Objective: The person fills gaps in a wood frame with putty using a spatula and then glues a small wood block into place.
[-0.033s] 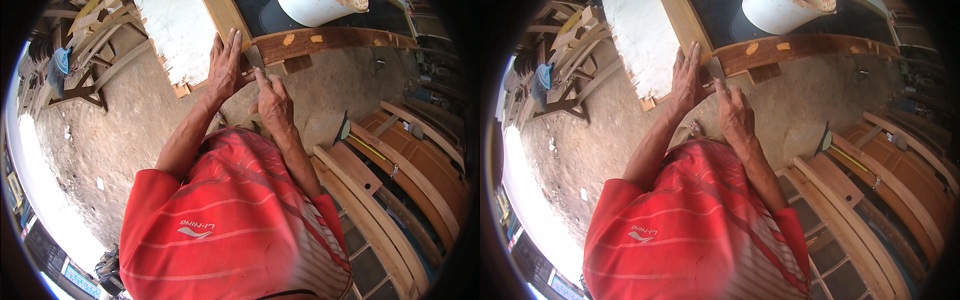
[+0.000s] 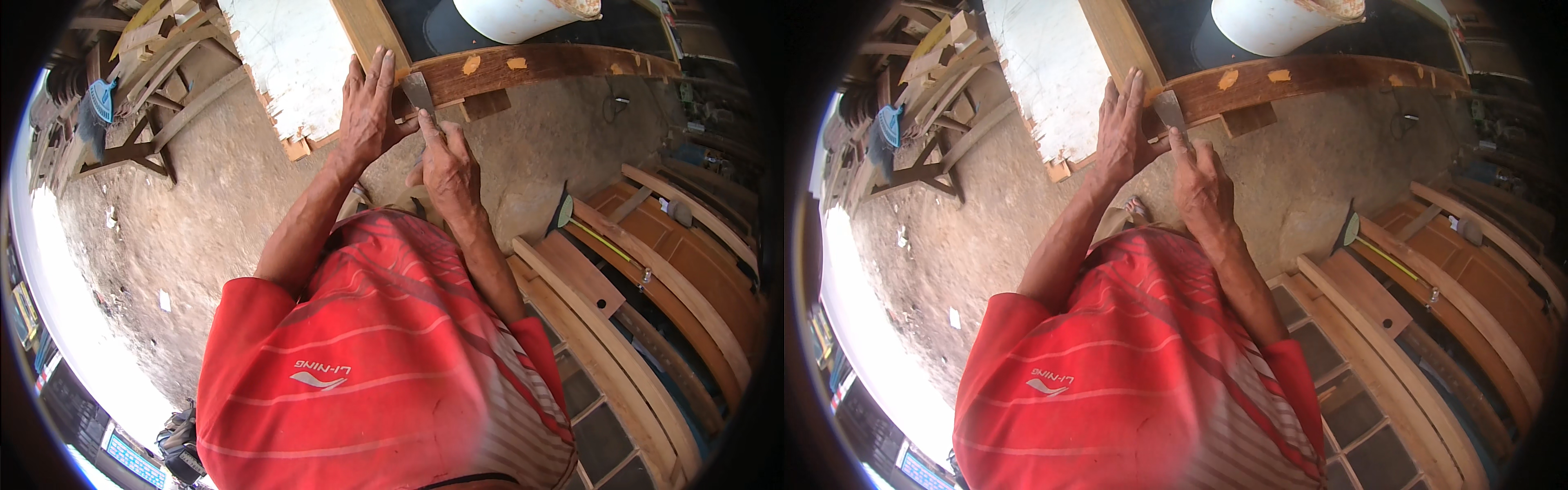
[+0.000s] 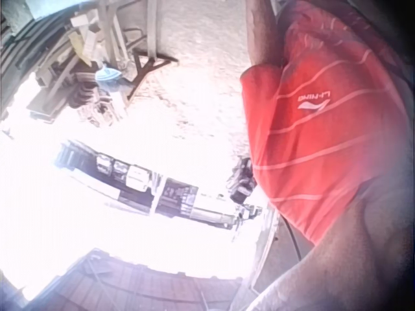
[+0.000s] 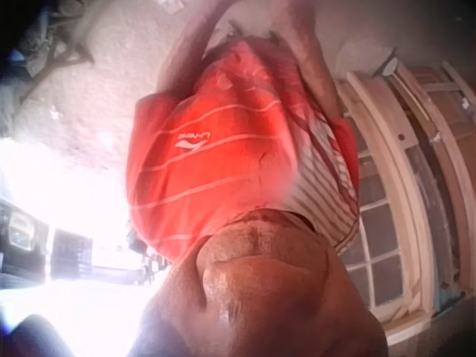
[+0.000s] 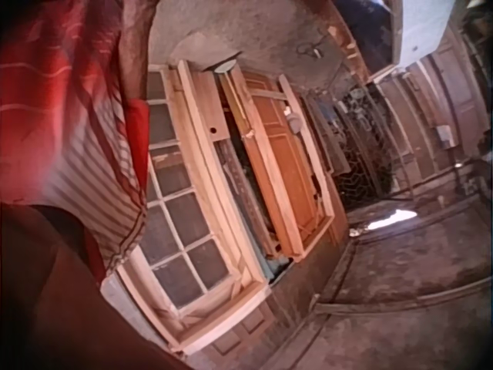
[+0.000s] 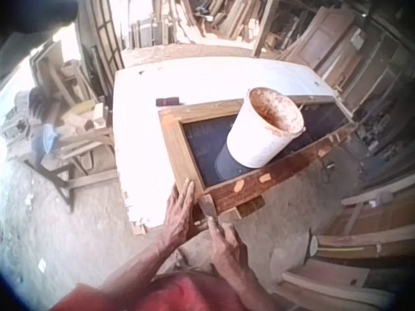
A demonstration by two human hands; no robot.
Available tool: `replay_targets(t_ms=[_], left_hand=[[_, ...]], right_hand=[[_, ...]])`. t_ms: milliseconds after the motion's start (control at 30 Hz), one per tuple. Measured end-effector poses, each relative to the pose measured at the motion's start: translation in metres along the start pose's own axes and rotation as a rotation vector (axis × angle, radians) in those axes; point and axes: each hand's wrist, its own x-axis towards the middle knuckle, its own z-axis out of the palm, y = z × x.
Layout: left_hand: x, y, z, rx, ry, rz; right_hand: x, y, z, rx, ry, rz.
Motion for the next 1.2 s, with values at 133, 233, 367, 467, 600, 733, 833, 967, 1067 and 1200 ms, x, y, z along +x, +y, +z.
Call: replay_targets(t_ms=[133,233,367,467,600,733,833,967,1067,1200], left_hand=[[0.000,0.001,0.000,0.053,0.006,-0.005],[0.004,0.004,-0.001,0.076,0.012,0.000],[0.003,0.003,-0.002,0.068,0.013,0.012],[0.002,0.001,0.001,0.016,0.003,-0.003],[0.000,0.002,0.003,0.023,-0.021,-0.030],[0.001,0.000,0.001,0.031,-0.029,-0.020],[-0.001,0.002,0.001,0.033,-0.009,-0.015],[0.003,0.001,0.003,0.024,0.026,0.007],[0.002,0.006,0.000,0.076,0.026,0.012],[0.003,-0.001,0.005,0.045,0.020,0.015]], right_hand=[[0.001,0.005,-0.001,-0.008,-0.003,0.014],[0.002,0.012,-0.002,-0.034,0.008,0.020],[0.005,0.010,-0.007,0.001,0.010,0.054],[0.003,0.012,-0.007,0.003,-0.003,0.101],[-0.002,-0.002,-0.005,0.041,-0.030,0.063],[-0.004,0.000,0.003,-0.024,-0.012,-0.008],[-0.005,0.006,0.003,-0.016,-0.019,0.018],[0.000,0.006,-0.001,-0.069,-0.001,0.012],[-0.004,0.007,0.003,-0.044,0.020,0.017],[0.000,0.010,-0.003,-0.051,0.038,0.051]])
